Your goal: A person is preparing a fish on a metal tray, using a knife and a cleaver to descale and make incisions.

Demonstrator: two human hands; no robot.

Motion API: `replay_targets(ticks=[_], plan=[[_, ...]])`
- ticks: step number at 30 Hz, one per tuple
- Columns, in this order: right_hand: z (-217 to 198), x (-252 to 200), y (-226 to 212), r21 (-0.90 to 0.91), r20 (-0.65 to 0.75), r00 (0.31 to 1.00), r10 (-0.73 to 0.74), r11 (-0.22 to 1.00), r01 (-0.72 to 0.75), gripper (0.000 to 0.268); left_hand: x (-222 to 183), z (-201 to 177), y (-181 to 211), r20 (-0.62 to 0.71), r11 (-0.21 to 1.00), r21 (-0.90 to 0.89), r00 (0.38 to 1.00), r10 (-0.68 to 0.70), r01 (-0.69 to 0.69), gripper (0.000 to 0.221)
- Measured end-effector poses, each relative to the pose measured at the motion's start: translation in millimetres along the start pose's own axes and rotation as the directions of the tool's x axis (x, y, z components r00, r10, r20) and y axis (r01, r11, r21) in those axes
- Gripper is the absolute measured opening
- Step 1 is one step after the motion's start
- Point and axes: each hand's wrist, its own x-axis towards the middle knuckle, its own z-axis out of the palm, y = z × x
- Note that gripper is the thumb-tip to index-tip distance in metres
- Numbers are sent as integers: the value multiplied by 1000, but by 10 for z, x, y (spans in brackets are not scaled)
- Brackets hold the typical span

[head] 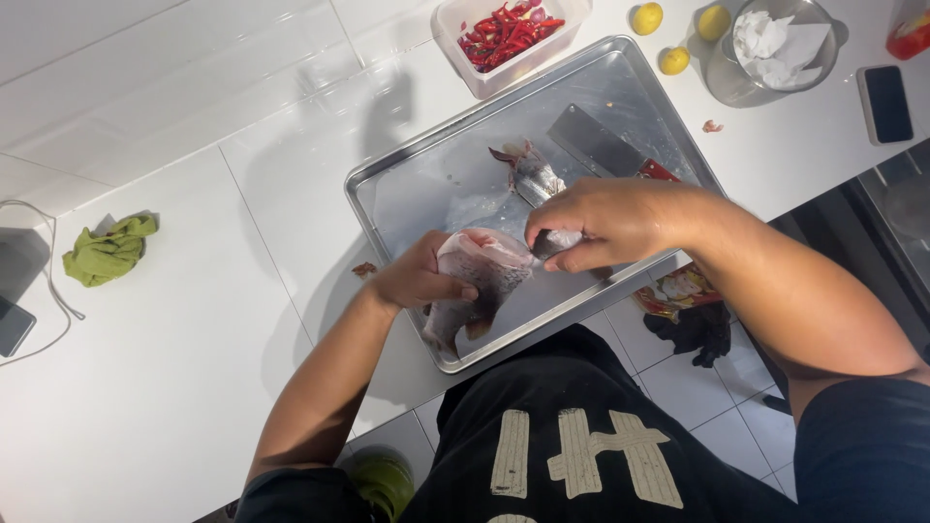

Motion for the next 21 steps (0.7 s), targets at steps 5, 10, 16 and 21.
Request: replay_targets(ticks=[5, 10, 16, 21], plan=[[-23, -9, -356, -321, -104, 969, -225, 930, 181, 18, 126, 414, 320, 45, 860, -502, 990, 134, -94, 52], [4, 118, -265, -719, -53, 727, -684, 532, 448, 10, 34, 328, -329, 129, 667, -745, 984, 126, 12, 49], [6, 174, 26, -898, 170, 364, -916, 8, 441, 14, 23, 234, -911, 189, 523, -849, 968, 164, 78, 59], [429, -11, 609, -465, -345, 700, -626, 761, 452, 22, 282, 209, -51, -11, 882, -455, 992, 129, -120, 62]])
